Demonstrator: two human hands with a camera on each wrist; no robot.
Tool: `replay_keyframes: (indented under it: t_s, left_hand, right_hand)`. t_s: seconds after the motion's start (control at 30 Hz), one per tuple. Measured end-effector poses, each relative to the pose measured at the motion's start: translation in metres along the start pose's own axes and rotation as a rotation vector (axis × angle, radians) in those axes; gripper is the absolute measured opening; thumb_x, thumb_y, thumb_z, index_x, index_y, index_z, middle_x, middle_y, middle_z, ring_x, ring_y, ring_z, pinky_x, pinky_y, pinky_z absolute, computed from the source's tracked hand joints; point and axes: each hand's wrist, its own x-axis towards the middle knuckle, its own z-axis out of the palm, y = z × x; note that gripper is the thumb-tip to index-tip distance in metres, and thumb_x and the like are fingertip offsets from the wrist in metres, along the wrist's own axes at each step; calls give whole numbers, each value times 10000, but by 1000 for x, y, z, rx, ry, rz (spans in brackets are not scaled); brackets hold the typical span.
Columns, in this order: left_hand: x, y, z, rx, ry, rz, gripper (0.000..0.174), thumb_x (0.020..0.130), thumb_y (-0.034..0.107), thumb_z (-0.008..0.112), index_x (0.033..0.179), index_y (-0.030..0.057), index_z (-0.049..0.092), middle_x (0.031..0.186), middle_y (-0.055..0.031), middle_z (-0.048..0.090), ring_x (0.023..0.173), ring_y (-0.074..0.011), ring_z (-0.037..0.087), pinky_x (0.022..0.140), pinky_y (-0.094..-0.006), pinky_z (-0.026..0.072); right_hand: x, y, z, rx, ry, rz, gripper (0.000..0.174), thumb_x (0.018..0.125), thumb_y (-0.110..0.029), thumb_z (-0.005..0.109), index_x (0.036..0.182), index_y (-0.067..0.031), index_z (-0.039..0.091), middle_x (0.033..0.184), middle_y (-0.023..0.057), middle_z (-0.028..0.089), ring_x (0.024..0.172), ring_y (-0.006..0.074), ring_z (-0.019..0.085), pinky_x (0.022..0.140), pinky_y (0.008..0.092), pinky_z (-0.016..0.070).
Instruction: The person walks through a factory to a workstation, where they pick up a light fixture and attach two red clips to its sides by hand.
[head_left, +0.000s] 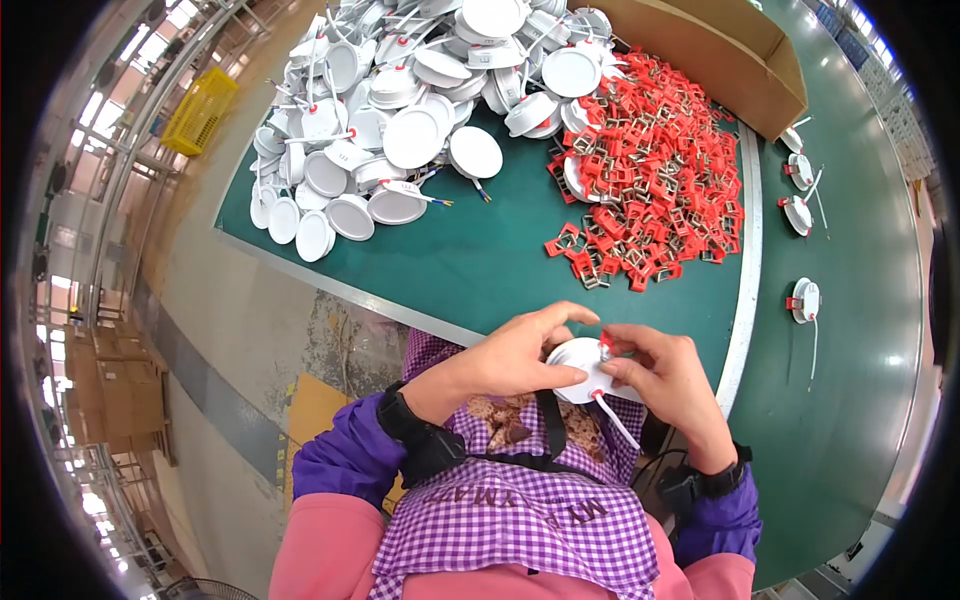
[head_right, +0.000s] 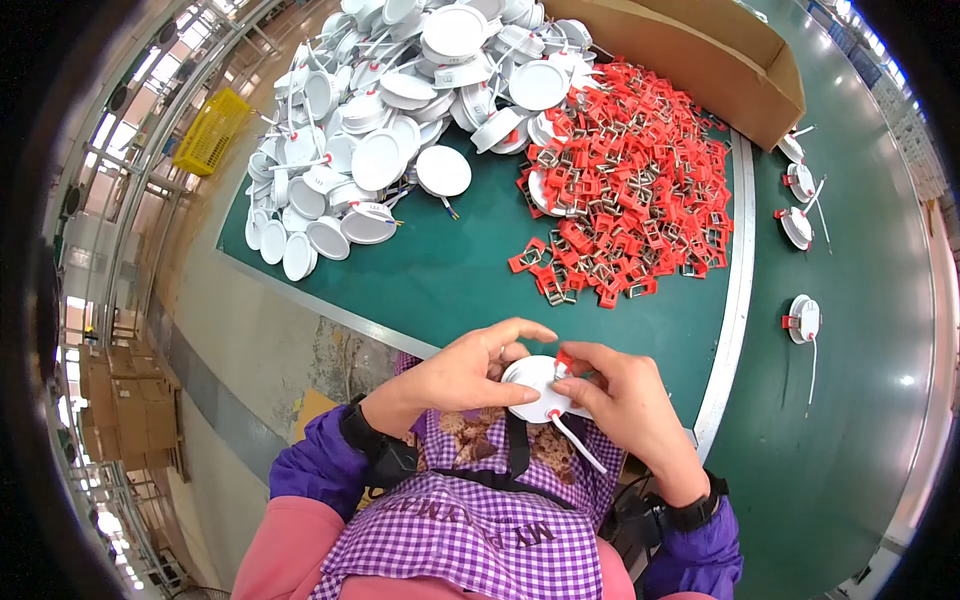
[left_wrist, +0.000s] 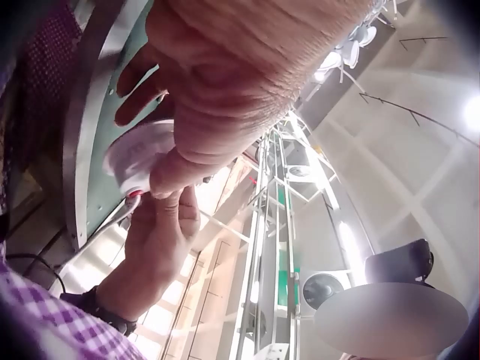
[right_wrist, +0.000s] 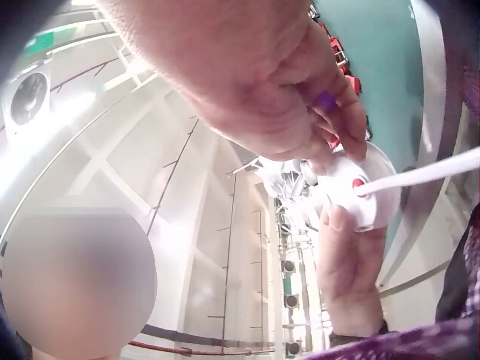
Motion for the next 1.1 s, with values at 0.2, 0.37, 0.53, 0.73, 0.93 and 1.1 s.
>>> replay_keyframes:
  t_s: [0.2,0.37,0.53,0.73,0.93,1.1]
  left_hand:
    - [-11,-11,-17,-157,79,60,641,790,0,612,1355,26,311,1023,-83,589,912,-115,568,799,-249,466]
    - [-30,4,-29,-399,253,150,714,767,-34,606,1382,36,250,1163,-91,500,1045,-154,519,841,-272,462]
    - [-22,-6,-26,-441,405,242,381,775,-47,621,1097,51,442,1019,-51,520,930,-129,539,806,-275,477]
    - [-11,-6,-18,-584,437,282,378,794,-17,623,1119,54,445,964,-47,555,929,-129,560,779,-270,488]
    - [5,-17,-6,-671,389,181,306,811,56,641,1073,48,482,985,-34,570,863,-97,557,693,-237,478]
    - [10,-16,0,-666,415,183,320,797,49,648,1067,53,474,971,-28,573,869,-94,561,651,-227,483]
  right_hand:
    - [48,24,1,-393,197,-170,181,810,-115,588,971,-37,607,757,143,605,605,261,612,531,349,472]
    - [52,23,7,-881,148,-259,138,780,-67,545,914,-35,541,777,150,585,664,323,597,564,399,483]
    - [46,20,10,-906,150,-148,134,763,-78,550,865,-21,483,762,166,582,623,336,589,540,407,475]
    - [23,11,11,-337,418,-123,125,800,-73,611,789,3,511,664,112,579,511,189,562,454,306,432]
    - [15,-3,17,139,512,-35,97,832,-37,581,868,49,549,667,51,592,529,85,570,481,202,460]
    - [13,-4,26,79,504,-94,109,835,-33,583,911,46,577,685,65,609,583,108,617,511,213,471]
